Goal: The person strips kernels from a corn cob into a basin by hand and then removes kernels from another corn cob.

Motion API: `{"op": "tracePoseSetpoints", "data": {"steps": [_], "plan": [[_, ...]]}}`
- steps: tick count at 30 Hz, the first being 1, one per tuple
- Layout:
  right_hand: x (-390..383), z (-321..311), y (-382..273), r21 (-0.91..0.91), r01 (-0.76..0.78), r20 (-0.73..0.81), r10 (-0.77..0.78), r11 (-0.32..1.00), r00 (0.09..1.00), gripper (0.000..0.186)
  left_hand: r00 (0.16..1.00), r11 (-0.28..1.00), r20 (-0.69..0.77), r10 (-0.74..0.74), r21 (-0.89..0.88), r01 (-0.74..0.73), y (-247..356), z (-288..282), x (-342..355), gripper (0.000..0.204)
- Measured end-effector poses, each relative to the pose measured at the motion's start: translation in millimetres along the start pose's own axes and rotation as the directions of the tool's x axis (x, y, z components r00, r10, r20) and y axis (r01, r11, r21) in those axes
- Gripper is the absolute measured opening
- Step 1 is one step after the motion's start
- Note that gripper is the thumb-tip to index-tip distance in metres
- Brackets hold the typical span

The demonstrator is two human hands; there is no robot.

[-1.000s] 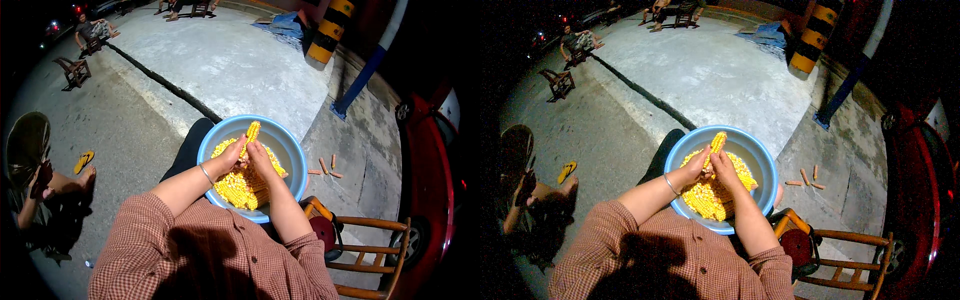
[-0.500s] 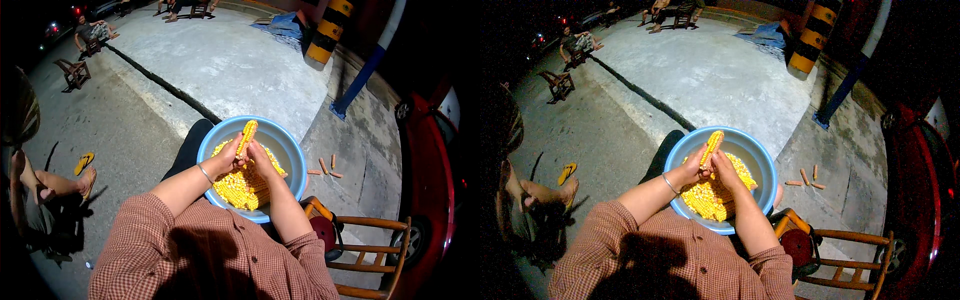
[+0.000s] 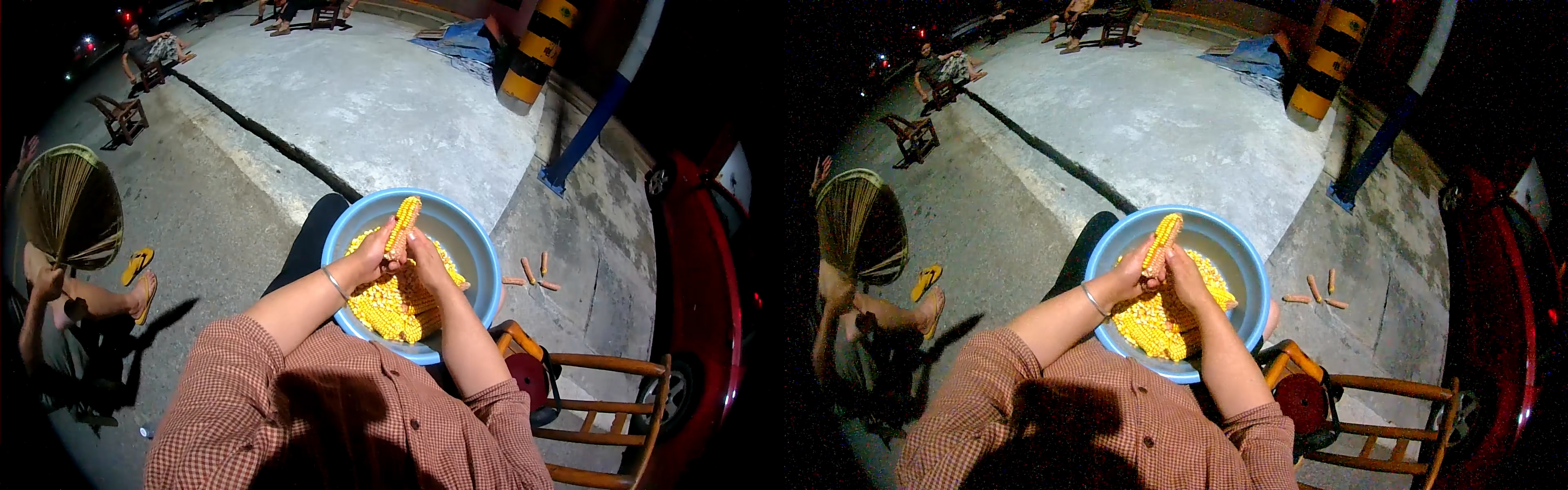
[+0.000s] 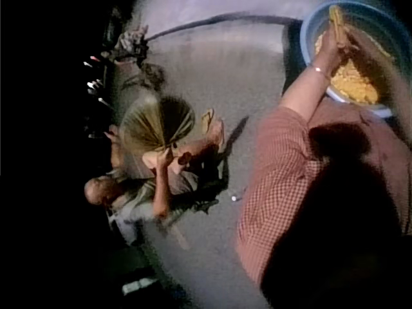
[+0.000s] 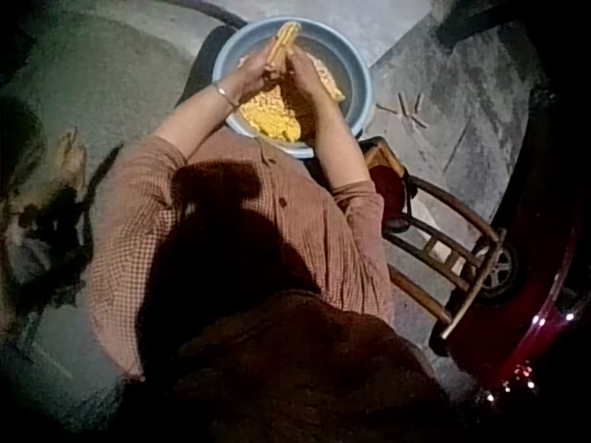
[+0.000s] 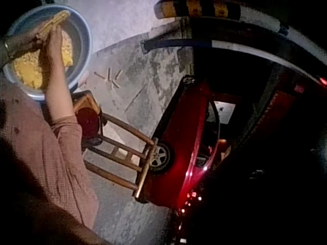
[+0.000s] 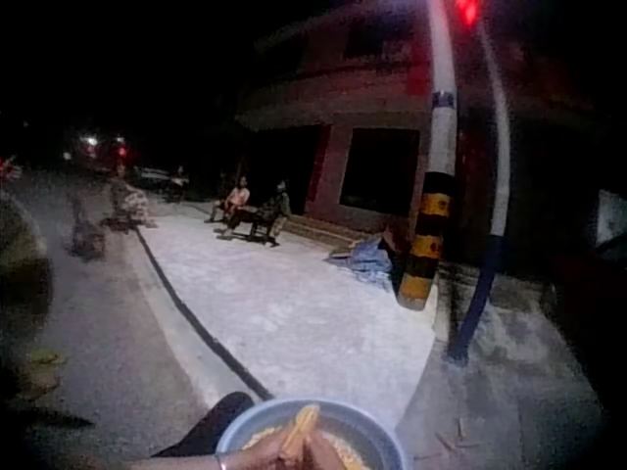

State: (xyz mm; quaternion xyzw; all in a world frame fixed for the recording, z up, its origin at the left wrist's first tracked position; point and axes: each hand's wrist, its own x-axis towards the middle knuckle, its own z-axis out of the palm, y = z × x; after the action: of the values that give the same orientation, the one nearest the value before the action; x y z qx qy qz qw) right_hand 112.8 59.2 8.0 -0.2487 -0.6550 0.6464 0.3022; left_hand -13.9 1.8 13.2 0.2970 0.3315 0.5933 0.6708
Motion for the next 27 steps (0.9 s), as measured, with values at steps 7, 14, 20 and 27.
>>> {"op": "tracePoseSetpoints", "data": {"steps": [7, 14, 20, 27], "plan": [[-4.1, 3.7, -8.4, 0.155, -0.115, -0.005, 0.117, 0.981, 0.993, 0.036, 0.999, 0.987, -0.041, 0.011, 0.161, -0.004, -6.2, 2.2, 1.5, 0.047], [-7.2, 7.4, -16.1, 0.059, -0.017, 0.038, 0.015, 0.998, 0.999, 0.033, 0.999, 0.993, -0.036, -0.020, 0.116, 0.024, -0.8, 3.5, -2.3, 0.046], [-2.0, 5.2, -8.6, 0.114, 0.038, 0.014, -0.040, 0.993, 0.999, 0.030, 1.000, 1.000, 0.019, 0.002, -0.011, -0.002, 1.5, 0.4, -1.2, 0.046], [-7.9, 8.9, -17.1, 0.157, -0.086, -0.038, 0.093, 0.984, 0.995, 0.029, 0.999, 0.983, 0.020, -0.041, 0.179, 0.037, -4.7, 0.0, 0.1, 0.045]]}}
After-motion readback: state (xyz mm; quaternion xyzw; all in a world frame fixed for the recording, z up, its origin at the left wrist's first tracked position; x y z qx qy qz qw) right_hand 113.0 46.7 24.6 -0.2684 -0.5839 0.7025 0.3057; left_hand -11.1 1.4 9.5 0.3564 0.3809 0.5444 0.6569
